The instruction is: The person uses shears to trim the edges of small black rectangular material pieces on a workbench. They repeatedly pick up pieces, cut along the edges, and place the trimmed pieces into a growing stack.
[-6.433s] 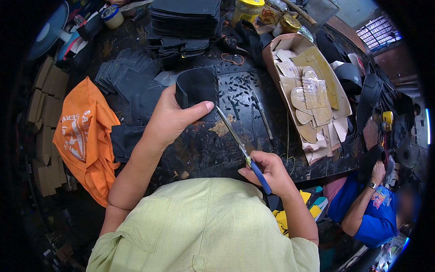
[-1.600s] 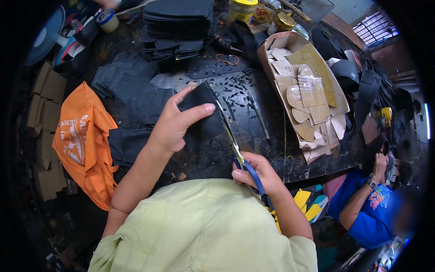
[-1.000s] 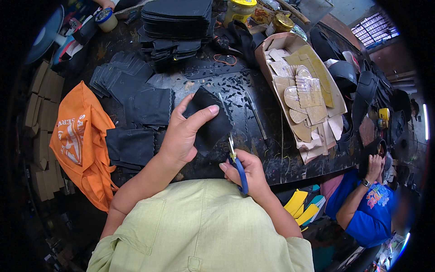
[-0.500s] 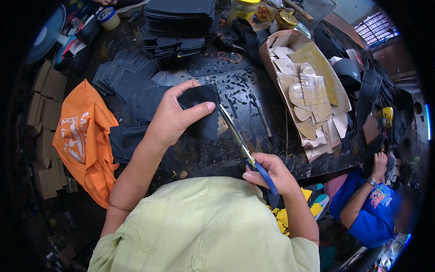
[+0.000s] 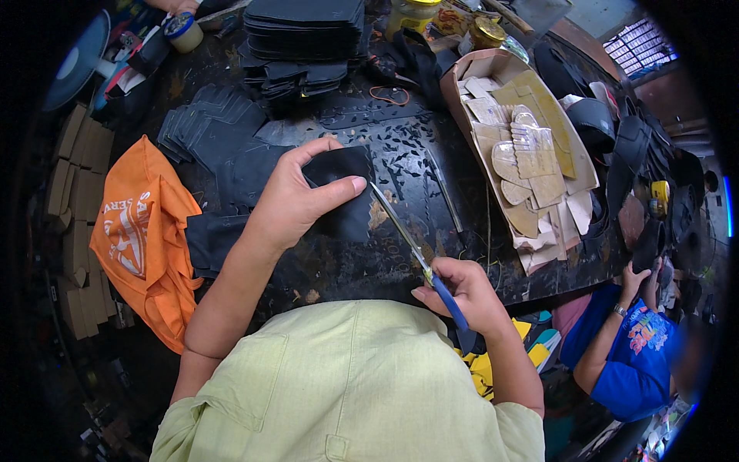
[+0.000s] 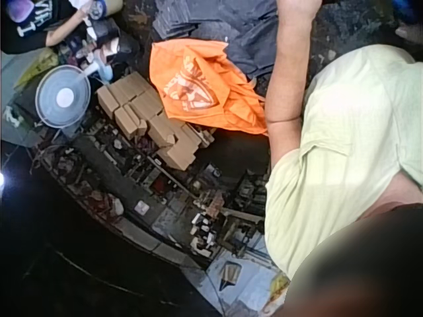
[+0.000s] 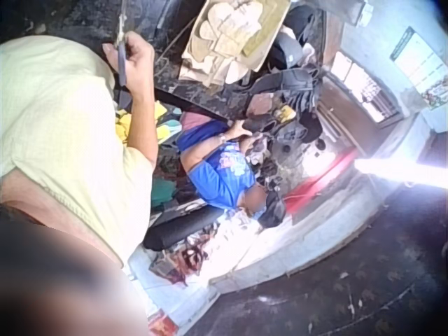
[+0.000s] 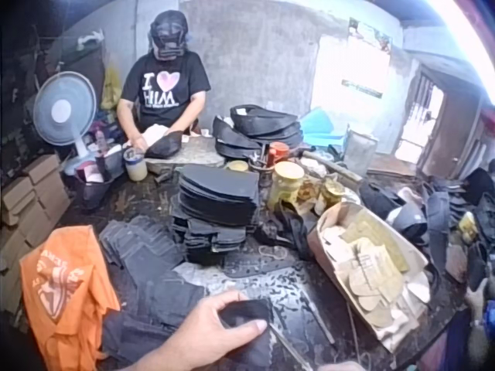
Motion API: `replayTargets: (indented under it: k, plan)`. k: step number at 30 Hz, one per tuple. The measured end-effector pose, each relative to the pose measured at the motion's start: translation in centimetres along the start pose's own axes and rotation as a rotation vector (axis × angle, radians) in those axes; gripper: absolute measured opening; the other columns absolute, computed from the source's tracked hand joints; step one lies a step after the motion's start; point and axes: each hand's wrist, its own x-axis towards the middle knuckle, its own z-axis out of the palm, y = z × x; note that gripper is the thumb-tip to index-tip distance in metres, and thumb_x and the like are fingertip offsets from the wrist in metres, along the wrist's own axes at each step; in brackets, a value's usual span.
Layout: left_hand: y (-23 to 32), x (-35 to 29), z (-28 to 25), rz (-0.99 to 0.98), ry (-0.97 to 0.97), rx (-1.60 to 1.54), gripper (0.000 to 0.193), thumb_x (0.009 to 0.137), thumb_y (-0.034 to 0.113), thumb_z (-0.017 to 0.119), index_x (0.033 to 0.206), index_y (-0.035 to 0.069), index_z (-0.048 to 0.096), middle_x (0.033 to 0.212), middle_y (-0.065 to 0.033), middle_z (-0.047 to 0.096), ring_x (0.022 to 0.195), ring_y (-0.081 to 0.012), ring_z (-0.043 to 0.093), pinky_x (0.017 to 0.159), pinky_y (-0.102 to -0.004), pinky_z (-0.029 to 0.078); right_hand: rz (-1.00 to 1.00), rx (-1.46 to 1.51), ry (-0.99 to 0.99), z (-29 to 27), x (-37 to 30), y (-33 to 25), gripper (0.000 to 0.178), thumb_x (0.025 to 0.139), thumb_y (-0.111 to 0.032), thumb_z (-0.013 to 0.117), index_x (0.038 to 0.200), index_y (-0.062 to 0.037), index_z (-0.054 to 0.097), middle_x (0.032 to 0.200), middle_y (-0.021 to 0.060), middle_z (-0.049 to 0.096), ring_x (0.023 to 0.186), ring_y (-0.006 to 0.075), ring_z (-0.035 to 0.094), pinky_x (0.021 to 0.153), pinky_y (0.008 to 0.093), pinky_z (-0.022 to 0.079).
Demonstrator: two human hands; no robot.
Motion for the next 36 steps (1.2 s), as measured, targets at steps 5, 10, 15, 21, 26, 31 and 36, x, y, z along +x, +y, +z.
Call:
replayTargets:
  k: [5, 10, 15, 21, 26, 31, 36]
  plan:
    - [-0.5, -0.1, 0.6, -0.023, 0.050, -0.155, 0.018, 0.085, 0.005, 0.072, 0.099, 0.001, 0.061, 0.087, -0.0038, 0.066, 0.076, -0.0089, 0.064, 0.067, -0.0238, 0.055, 0.071, 0.147, -0.037, 0.0, 0.1, 0.4, 0.021, 0.080, -0.009, 0.077, 0.076, -0.0050, 0.057, 0.068, -0.0057, 0.050, 0.064, 0.0035, 0.044, 0.056, 0.0220, 0.036]
    - [-0.9, -0.4, 2.0, -0.095, 0.062, -0.396, 0.017, 0.087, 0.005, 0.070, 0.100, 0.002, 0.059, 0.089, -0.0046, 0.067, 0.076, -0.0096, 0.064, 0.067, -0.0246, 0.055, 0.000, 0.328, -0.141, 1.0, 0.6, 0.6, 0.017, 0.085, -0.013, 0.073, 0.085, -0.0040, 0.058, 0.075, -0.0016, 0.056, 0.070, 0.0061, 0.052, 0.064, 0.0224, 0.042]
    - [-1.4, -0.9, 4.0, -0.158, 0.105, -0.576, 0.020, 0.087, 0.005, 0.069, 0.104, 0.006, 0.059, 0.090, -0.0032, 0.068, 0.076, -0.0094, 0.065, 0.068, -0.0252, 0.055, -0.039, 0.446, -0.112, 2.6, 1.2, 0.5, 0.017, 0.089, -0.016, 0.070, 0.091, -0.0029, 0.058, 0.075, 0.0026, 0.059, 0.069, 0.0102, 0.057, 0.066, 0.0244, 0.046]
    - [-1.3, -1.3, 5.4, -0.148, 0.187, -0.716, 0.015, 0.090, 0.006, 0.067, 0.099, 0.004, 0.055, 0.087, -0.0063, 0.066, 0.075, -0.0124, 0.066, 0.066, -0.0289, 0.057, 0.008, 0.383, 0.032, 4.3, 1.3, 0.5, 0.018, 0.088, -0.014, 0.072, 0.090, -0.0038, 0.058, 0.075, 0.0014, 0.061, 0.067, 0.0075, 0.057, 0.062, 0.0219, 0.047]
    - [-1.5, -1.3, 5.4, -0.150, 0.197, -0.721, 0.015, 0.090, 0.006, 0.067, 0.099, 0.004, 0.056, 0.087, -0.0061, 0.066, 0.074, -0.0117, 0.065, 0.067, -0.0279, 0.057, -0.005, 0.301, 0.113, 4.6, 1.2, 0.8, 0.018, 0.087, -0.015, 0.073, 0.087, -0.0047, 0.059, 0.070, 0.0001, 0.061, 0.061, 0.0061, 0.056, 0.057, 0.0198, 0.045]
    - [-1.7, -0.4, 3.3, -0.057, 0.169, -0.496, 0.014, 0.088, 0.007, 0.070, 0.097, 0.002, 0.061, 0.085, -0.0038, 0.067, 0.073, -0.0091, 0.064, 0.066, -0.0253, 0.055, 0.059, 0.321, 0.067, 2.9, 0.7, 0.9, 0.016, 0.087, -0.014, 0.073, 0.086, -0.0045, 0.059, 0.069, 0.0000, 0.061, 0.060, 0.0063, 0.056, 0.058, 0.0208, 0.046]
    - [-1.1, -0.1, 1.2, -0.035, 0.098, -0.224, 0.015, 0.085, 0.005, 0.071, 0.098, 0.000, 0.064, 0.087, -0.0045, 0.068, 0.074, -0.0081, 0.064, 0.066, -0.0229, 0.054, -0.002, 0.319, -0.143, 0.7, 0.3, 0.7, 0.019, 0.086, -0.015, 0.073, 0.084, -0.0046, 0.058, 0.073, -0.0001, 0.057, 0.066, 0.0075, 0.055, 0.062, 0.0239, 0.046]
